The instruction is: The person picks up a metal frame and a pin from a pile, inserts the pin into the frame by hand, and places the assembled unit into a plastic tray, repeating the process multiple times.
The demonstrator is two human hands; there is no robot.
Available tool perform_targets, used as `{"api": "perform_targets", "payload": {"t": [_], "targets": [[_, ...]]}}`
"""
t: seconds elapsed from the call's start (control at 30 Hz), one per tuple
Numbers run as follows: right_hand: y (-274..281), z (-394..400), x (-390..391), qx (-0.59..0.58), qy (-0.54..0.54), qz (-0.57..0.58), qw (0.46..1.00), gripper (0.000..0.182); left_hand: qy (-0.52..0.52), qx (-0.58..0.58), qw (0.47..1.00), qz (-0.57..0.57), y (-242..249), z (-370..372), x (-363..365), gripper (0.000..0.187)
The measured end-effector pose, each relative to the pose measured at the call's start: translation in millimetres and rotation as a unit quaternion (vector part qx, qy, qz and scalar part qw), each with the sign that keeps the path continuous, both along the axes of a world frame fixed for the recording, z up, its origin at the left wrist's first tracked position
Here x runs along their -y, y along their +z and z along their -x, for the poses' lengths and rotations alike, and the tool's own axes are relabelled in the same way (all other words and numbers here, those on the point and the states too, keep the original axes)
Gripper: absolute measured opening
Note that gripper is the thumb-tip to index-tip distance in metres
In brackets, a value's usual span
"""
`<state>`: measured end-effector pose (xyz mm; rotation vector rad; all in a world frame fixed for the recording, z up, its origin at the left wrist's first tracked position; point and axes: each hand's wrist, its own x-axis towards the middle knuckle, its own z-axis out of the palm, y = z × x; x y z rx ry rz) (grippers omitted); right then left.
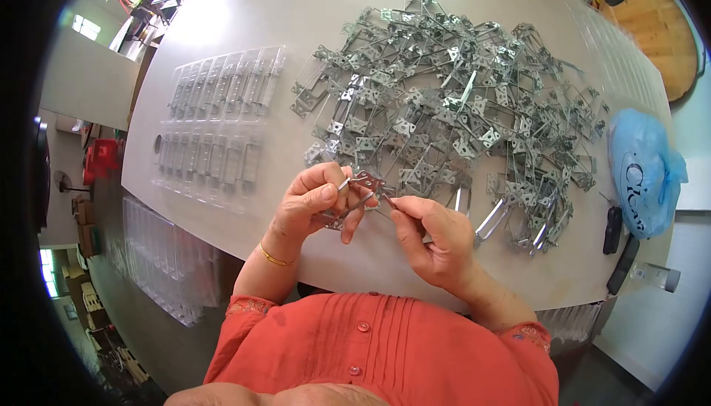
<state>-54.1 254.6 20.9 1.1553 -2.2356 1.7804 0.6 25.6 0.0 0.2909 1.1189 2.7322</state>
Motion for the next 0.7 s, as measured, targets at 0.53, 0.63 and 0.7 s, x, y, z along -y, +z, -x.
{"api": "perform_targets", "payload": {"t": [0.53,0.63,0.7], "targets": [[-2.7,-10.8,-6.7,0.131,0.023,-0.034,0.991,0.005,0.014,-0.105,0.952,0.287,-0.1,-0.1,-2.4,0.02],[0.2,-10.4,-9.4,0.278,0.05,-0.009,0.959,0.007,0.036,-0.098,0.942,0.318,8.1,-0.6,-3.8,0.021],[9.6,-8.6,-9.9,0.375,0.103,0.022,0.921,0.003,0.036,-0.101,0.941,0.321,10.0,-0.7,-4.0,0.021]]}}
